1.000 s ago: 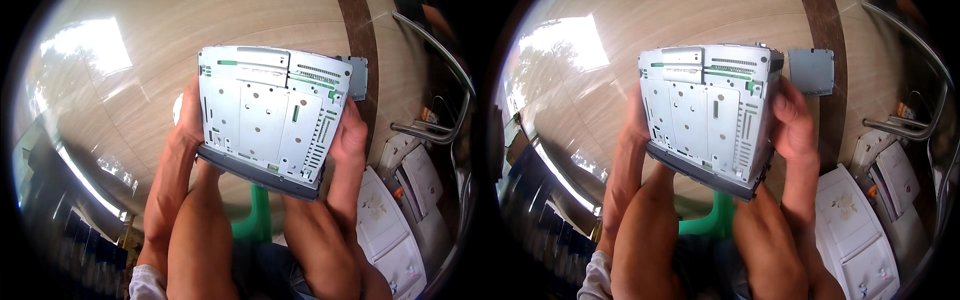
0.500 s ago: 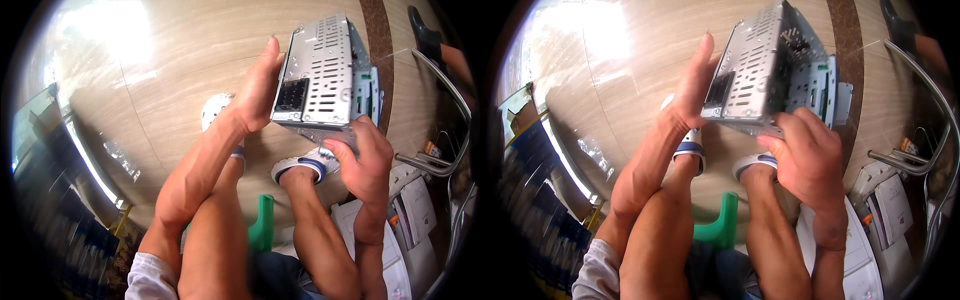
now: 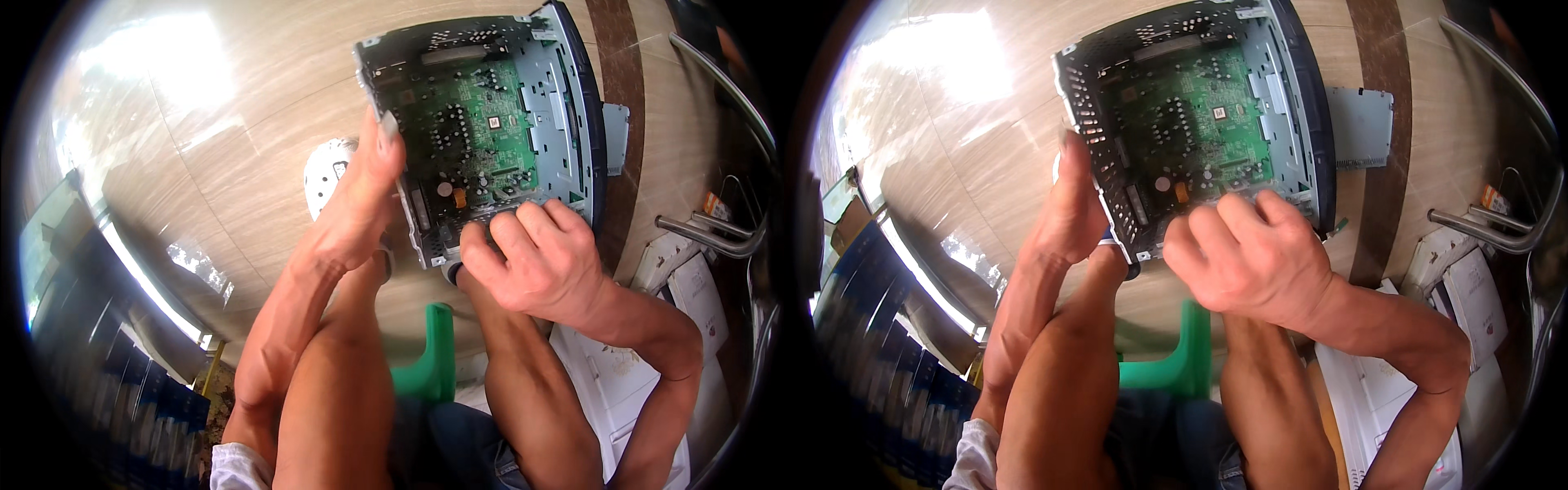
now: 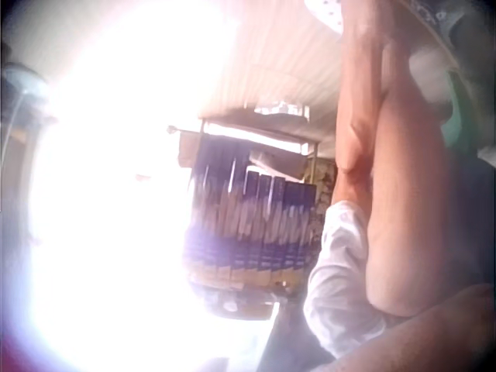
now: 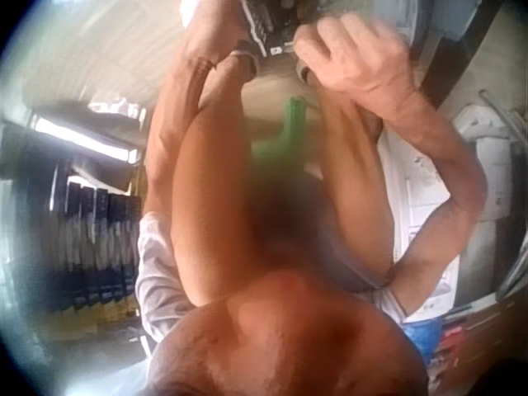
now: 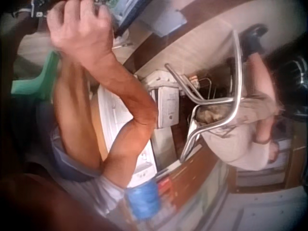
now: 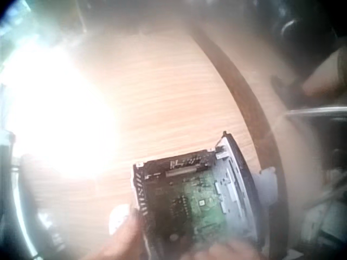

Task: The person uses a screwdriver to remove screws from the metal casing of an electronic device. They detach a side panel and set it aside, then continue unscrewing the main body. Finally, they lift the casing to reveal the internal circuit board.

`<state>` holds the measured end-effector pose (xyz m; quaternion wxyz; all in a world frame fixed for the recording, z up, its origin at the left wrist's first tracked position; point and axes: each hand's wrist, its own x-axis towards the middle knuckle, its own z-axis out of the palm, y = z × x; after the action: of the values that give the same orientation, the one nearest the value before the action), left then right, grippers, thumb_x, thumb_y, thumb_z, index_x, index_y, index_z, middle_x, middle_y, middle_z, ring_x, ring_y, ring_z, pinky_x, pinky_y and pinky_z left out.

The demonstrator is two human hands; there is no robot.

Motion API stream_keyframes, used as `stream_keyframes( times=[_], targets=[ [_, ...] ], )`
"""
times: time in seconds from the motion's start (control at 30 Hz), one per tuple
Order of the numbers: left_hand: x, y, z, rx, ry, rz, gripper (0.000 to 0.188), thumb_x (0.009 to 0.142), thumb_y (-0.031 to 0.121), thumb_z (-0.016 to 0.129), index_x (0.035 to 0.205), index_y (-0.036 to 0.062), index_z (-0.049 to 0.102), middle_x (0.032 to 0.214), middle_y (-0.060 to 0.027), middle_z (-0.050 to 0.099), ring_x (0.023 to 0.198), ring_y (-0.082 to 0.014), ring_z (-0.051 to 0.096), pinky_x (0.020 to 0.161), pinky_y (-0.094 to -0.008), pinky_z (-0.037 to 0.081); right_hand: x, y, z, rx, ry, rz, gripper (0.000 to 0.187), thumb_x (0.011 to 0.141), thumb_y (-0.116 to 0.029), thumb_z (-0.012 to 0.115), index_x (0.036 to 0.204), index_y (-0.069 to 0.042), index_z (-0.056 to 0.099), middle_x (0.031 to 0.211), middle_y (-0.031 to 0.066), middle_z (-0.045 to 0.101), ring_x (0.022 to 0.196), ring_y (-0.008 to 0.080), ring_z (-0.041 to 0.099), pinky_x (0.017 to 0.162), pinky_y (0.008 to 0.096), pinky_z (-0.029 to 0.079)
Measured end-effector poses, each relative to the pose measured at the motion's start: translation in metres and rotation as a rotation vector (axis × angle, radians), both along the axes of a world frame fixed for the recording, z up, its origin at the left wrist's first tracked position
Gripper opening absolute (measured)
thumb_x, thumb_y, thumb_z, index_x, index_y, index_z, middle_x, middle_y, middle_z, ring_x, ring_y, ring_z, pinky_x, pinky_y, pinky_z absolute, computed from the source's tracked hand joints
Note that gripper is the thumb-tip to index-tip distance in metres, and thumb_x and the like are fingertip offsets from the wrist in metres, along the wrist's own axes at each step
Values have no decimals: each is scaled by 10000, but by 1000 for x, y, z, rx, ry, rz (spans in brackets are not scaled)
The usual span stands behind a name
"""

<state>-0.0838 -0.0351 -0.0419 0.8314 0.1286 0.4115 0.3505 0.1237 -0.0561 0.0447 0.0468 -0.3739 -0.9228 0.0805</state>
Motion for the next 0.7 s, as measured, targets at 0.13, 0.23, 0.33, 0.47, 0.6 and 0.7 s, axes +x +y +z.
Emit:
stream_keyframes(
  times=[0.13,0.23,0.33,0.47,0.6,0.7],
  targets=[
    [-5,14,16,-20,-33,-139,860,859,441,736,1488,7,342,1388,-132,498,1268,-223,479,1069,-399,397,2,1,0,17,-33,26,125,716,-137,637,819,-87,587,685,1,409,620,148,451,540,284,340],
    [1,19,25,-111,39,-74,587,805,220,653,1324,-13,508,1154,-93,614,1093,-206,572,1014,-378,437,4,3,-9,69,-21,35,127,710,-129,644,811,-81,585,685,6,415,621,151,443,541,282,337],
    [4,12,13,-2,1,-36,546,812,206,625,1299,-25,535,1146,-104,637,1078,-212,586,991,-380,457,4,6,5,41,-78,18,133,724,-113,657,845,-74,622,694,12,439,628,158,457,583,292,409],
    [-5,4,9,-108,-153,89,508,809,183,598,1265,-38,564,1148,-123,658,1075,-224,601,965,-385,485,-4,9,17,111,-9,-47,208,760,-95,688,969,-91,680,877,60,568,852,227,580,858,430,493],
    [-15,0,13,-162,-168,181,414,852,220,594,1184,-27,577,1090,-182,670,936,-307,692,837,-463,595,2,4,33,95,111,-91,303,812,-51,714,1112,-81,681,1150,123,615,1088,296,595,1030,519,440],
    [-21,-1,9,-117,-136,252,414,856,224,594,1187,-24,571,1088,-177,665,939,-302,687,838,-461,593,18,-7,38,214,475,-390,344,887,-24,687,1226,-3,630,1295,156,605,1194,328,580,1068,472,437]
  ],
)
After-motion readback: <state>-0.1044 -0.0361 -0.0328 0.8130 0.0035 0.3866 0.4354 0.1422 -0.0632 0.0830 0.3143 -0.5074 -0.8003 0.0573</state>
